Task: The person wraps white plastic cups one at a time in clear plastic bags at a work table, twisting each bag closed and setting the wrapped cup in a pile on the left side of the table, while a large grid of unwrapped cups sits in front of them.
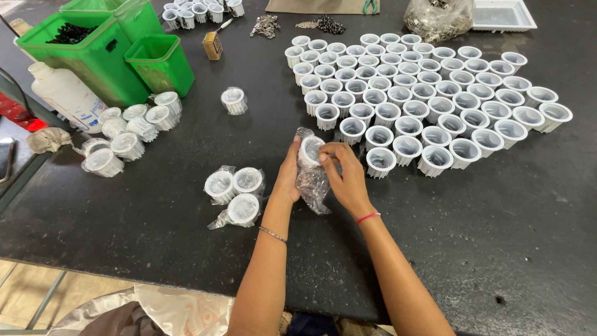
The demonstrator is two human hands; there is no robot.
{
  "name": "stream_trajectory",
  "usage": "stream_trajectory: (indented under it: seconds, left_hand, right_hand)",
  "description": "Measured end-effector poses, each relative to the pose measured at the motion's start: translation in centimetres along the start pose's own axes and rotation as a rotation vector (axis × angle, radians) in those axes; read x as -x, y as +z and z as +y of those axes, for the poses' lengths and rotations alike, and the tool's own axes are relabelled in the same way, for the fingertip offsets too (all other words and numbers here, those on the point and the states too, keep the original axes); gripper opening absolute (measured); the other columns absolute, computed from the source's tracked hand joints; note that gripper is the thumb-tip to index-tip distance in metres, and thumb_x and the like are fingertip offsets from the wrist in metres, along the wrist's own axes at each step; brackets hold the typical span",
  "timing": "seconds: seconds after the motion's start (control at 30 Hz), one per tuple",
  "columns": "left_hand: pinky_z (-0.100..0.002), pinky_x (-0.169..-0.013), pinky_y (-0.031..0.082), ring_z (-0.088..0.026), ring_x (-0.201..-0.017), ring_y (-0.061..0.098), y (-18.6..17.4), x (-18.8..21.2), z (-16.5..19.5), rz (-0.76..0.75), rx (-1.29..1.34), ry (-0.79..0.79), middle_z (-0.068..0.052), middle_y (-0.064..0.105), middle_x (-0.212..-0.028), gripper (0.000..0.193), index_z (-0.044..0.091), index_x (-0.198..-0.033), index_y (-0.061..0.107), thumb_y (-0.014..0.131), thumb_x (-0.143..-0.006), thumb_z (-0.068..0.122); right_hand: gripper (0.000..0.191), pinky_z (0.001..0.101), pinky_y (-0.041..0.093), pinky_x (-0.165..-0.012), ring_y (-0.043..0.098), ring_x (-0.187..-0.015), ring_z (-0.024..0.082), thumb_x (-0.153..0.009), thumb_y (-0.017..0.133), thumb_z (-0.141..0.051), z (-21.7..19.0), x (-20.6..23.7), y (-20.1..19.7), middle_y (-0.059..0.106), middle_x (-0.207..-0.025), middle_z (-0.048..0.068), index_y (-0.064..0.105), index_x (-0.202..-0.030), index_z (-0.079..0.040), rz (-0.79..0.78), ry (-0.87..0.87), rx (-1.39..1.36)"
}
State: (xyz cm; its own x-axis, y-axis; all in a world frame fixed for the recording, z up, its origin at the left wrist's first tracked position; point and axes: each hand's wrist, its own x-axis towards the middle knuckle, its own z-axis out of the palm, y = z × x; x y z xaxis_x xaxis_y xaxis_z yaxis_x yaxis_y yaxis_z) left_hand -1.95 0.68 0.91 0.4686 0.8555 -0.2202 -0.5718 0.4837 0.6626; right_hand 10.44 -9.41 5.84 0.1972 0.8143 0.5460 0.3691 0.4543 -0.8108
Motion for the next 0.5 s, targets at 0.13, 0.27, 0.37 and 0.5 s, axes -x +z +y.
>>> stream_trajectory:
  seconds: [0.13, 0.27, 0.37, 0.5]
  left_hand:
    - [-0.038, -0.084, 0.059, -0.021, -0.096, 0.071, 0.27, 0.22, 0.08, 0.023, -0.017, 0.011, -0.008, 0.072, -0.107, 0.051, 0.007, -0.119, 0.066, 0.058, -0.097, 0.053]
    - [-0.039, -0.084, 0.059, -0.02, -0.096, 0.071, 0.33, 0.33, 0.11, 0.001, -0.008, 0.026, -0.008, 0.072, -0.107, 0.049, 0.008, -0.118, 0.066, 0.057, -0.098, 0.052]
    - [-0.038, -0.084, 0.059, -0.02, -0.096, 0.071, 0.2, 0.22, 0.06, -0.007, -0.009, 0.033, -0.008, 0.071, -0.107, 0.049, 0.008, -0.119, 0.066, 0.056, -0.1, 0.051]
    - [-0.038, -0.084, 0.059, -0.02, -0.096, 0.071, -0.23, -0.26, -0.12, -0.014, 0.015, 0.058, -0.007, 0.072, -0.107, 0.047, 0.008, -0.117, 0.066, 0.055, -0.1, 0.05]
  right_hand:
    - [0.014, 0.0313, 0.058, -0.085, 0.068, -0.1, 0.02, -0.102, 0.064, -0.011, -0.09, 0.0, -0.02, 0.066, -0.115, 0.009, 0.064, -0.111, -0.001, 0.021, -0.064, 0.018]
    - [0.014, 0.0318, 0.059, -0.086, 0.069, -0.101, 0.021, -0.101, 0.065, -0.011, -0.13, -0.02, -0.08, 0.066, -0.115, 0.009, 0.064, -0.111, -0.002, 0.017, -0.059, 0.023]
    - [0.013, 0.0322, 0.059, -0.086, 0.068, -0.103, 0.022, -0.101, 0.065, -0.011, -0.15, -0.04, -0.08, 0.066, -0.115, 0.009, 0.064, -0.11, -0.002, 0.016, -0.064, 0.028]
    - [0.014, 0.0327, 0.058, -0.088, 0.067, -0.107, 0.023, -0.101, 0.065, -0.01, -0.11, -0.08, -0.17, 0.064, -0.12, 0.01, 0.064, -0.112, -0.001, 0.073, -0.111, 0.067]
